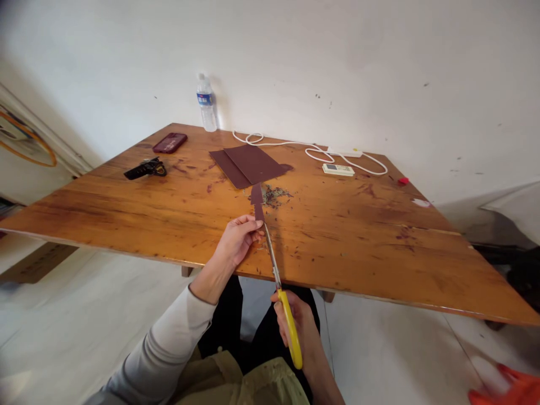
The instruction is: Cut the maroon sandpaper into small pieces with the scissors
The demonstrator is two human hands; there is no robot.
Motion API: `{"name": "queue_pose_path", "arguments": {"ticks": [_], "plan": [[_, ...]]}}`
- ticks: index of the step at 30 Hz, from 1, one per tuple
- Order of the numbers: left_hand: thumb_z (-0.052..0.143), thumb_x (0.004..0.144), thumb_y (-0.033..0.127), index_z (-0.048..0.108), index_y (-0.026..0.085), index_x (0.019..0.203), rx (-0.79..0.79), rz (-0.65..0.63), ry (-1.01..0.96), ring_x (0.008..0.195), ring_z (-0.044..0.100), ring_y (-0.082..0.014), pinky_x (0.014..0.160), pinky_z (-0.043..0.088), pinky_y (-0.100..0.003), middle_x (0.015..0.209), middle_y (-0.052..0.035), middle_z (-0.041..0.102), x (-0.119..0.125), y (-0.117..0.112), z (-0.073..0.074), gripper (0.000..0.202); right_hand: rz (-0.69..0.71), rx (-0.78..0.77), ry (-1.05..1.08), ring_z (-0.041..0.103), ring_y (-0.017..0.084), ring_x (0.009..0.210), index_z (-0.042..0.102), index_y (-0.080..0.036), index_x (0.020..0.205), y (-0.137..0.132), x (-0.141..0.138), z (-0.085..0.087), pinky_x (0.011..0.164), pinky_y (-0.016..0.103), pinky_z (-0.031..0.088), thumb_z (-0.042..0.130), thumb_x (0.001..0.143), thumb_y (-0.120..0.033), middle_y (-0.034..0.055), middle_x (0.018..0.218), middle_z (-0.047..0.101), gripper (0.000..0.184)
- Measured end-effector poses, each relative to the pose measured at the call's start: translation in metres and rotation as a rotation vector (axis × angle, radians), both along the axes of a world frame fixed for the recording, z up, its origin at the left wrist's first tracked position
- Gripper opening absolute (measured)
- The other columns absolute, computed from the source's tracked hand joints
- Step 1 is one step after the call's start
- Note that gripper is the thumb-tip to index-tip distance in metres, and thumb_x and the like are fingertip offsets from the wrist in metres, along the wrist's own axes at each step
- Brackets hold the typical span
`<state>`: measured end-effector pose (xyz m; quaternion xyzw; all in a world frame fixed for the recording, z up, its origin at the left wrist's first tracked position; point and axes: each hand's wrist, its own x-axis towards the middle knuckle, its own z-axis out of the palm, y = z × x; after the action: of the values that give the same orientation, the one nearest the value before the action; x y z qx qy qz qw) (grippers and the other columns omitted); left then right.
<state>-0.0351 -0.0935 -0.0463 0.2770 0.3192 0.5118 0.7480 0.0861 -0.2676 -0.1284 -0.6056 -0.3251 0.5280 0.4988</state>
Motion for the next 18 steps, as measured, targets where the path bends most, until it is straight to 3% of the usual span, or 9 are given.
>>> {"name": "queue_pose_path", "arguments": {"ticks": [10, 18], "plan": [[0.082, 0.051, 0.018, 0.055, 0.015, 0.057, 0.003, 0.007, 0.008, 0.05, 0.057, -0.0087, 0.05, 0.043, -0.02, 0.053, 0.0032, 0.056, 0.0, 0.0, -0.001, 0.028, -0.016, -0.049, -0.029, 0.028, 0.005, 0.031, 0.067, -0.016, 0.086, -0.001, -0.01, 0.008, 0.029, 0.015, 0.025, 0.066, 0.074, -0.077, -0.0111, 0.041, 0.038, 0.062], [0.082, 0.054, 0.019, 0.059, 0.015, 0.063, -0.006, -0.001, -0.002, 0.049, 0.056, -0.0084, 0.05, 0.043, -0.021, 0.054, 0.0038, 0.055, -0.001, 0.0, 0.0, 0.025, 0.073, 0.044, -0.064, 0.028, 0.005, 0.033, 0.068, -0.015, 0.09, -0.003, 0.002, 0.002, 0.033, 0.018, 0.028, 0.064, 0.077, -0.078, -0.0101, 0.045, 0.037, 0.064]]}}
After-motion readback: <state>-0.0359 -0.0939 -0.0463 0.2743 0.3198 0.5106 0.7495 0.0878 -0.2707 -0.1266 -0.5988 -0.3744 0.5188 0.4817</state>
